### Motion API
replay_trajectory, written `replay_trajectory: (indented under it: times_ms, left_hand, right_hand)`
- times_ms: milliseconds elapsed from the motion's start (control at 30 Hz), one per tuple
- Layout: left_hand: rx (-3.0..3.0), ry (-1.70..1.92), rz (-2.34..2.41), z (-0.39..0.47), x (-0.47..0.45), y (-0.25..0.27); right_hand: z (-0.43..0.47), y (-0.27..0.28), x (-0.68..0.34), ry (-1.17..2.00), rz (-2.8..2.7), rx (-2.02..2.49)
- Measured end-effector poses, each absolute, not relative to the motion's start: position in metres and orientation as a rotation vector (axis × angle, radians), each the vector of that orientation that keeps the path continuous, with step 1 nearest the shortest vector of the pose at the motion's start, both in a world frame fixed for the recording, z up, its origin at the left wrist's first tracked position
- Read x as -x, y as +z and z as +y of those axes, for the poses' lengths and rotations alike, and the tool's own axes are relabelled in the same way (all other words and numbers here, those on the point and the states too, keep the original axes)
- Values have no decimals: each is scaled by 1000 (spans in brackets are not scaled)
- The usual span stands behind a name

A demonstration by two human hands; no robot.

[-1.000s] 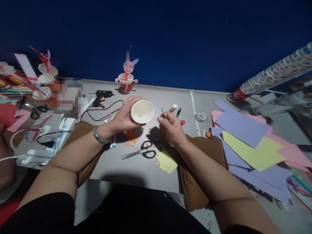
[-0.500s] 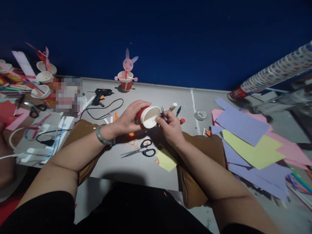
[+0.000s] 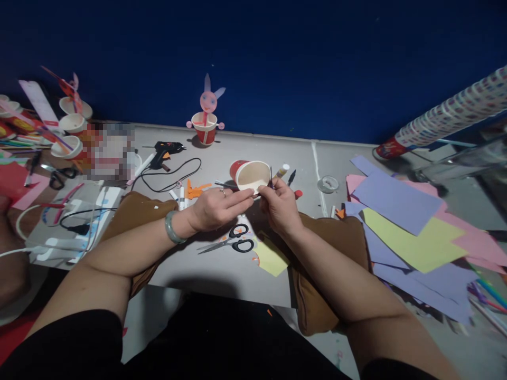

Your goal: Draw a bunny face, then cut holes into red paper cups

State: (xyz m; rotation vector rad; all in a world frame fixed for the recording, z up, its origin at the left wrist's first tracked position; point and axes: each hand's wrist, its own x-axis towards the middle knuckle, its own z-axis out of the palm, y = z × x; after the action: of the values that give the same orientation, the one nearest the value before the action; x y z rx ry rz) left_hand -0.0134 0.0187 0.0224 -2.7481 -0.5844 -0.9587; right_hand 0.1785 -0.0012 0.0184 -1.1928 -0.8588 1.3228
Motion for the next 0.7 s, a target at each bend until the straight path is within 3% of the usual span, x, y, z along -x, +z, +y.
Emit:
replay_trajectory:
  times_ms: [200, 400, 533, 700]
  left_hand:
    - [2804, -906, -802, 24, 11, 23]
    - [3065, -1348, -1130, 31, 10, 36]
    - [3209, -1772, -1821, 34, 8, 48]
    - [3333, -1946, -2471, 36, 10, 57]
  right_hand:
    - [-6, 22, -176, 1357, -890, 1147]
    - [-10, 24, -175, 1310, -1047, 1073]
    - [-9, 24, -175, 1267, -1029, 1011]
    - [-7, 24, -178, 1196, -991, 1003]
